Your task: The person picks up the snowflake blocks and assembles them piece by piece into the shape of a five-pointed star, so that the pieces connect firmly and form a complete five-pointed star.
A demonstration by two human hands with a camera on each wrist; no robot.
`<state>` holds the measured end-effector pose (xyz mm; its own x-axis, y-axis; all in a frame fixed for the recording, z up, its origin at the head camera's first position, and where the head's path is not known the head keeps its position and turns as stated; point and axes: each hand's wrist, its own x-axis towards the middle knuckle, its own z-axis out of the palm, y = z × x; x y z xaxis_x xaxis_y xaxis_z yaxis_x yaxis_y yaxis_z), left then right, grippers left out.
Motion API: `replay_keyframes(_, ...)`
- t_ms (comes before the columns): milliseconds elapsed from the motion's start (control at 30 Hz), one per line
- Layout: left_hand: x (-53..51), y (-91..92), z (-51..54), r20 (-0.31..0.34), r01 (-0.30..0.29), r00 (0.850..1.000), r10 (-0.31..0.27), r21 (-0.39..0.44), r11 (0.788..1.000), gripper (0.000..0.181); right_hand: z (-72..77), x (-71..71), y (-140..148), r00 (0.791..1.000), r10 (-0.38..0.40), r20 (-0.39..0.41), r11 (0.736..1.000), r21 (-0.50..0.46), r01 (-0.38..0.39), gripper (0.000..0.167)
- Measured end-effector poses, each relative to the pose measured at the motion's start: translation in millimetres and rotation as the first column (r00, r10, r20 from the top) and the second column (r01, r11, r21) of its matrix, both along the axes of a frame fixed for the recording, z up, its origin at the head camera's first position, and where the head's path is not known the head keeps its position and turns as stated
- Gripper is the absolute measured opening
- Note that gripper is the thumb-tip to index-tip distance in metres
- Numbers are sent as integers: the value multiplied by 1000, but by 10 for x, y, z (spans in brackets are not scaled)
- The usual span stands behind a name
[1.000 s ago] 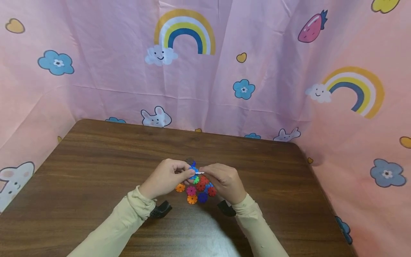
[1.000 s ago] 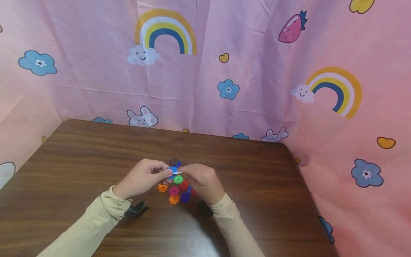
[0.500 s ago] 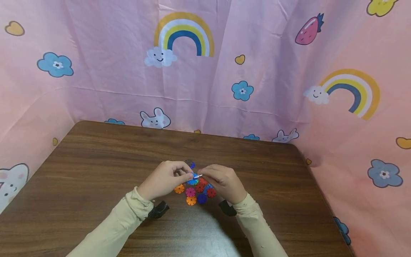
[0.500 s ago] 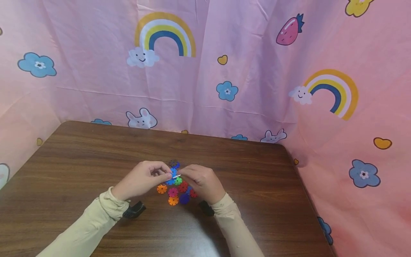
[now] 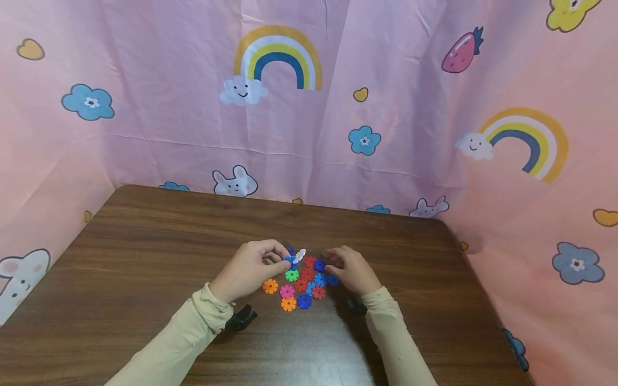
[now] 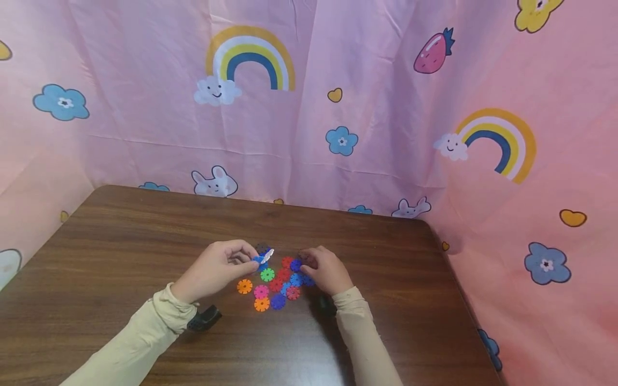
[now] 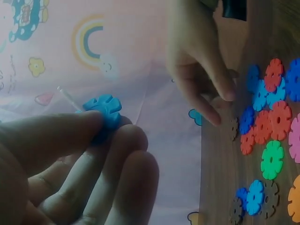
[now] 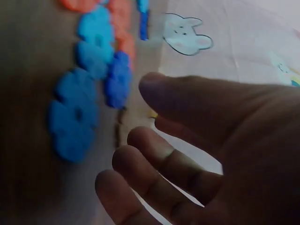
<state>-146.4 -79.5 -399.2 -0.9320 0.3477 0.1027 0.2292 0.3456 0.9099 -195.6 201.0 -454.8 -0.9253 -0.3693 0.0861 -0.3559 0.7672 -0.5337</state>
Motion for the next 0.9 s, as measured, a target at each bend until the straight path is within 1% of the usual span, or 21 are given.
replay_keyframes(33,-2,-2,-4,-2,-2,1000,2,1,1000,7,-31,-2,-5,1000,3,10,1000,9,-3,34)
replay_keyframes(133,-2,3,-8,2,-10,1000,10,5,1000,8,-113,2,-33,999,27,-17,999,44,-27,35)
replay_keyframes(267,-2,17,-6,4,-18,1000,18,12,1000,9,-166,21,-79,998,40,-58,996,86,-35,35)
replay_keyframes(400,1,22,-2,0,-15,1000,15,14,1000,9,-183,28,-111,998,24,-64,994,110,-16,31)
replay_keyframes(600,0,11,12,6,-13,1000,13,28,1000,11,-173,11,-131,999,-17,-44,996,90,21,22)
replay_keyframes(767,-4,-7,19,68,15,997,-22,100,995,17,-131,-6,-121,998,-68,-14,997,38,69,16)
replay_keyframes(900,-24,-12,10,98,38,994,-54,164,986,17,-86,-8,-104,997,-69,-17,997,-42,68,11)
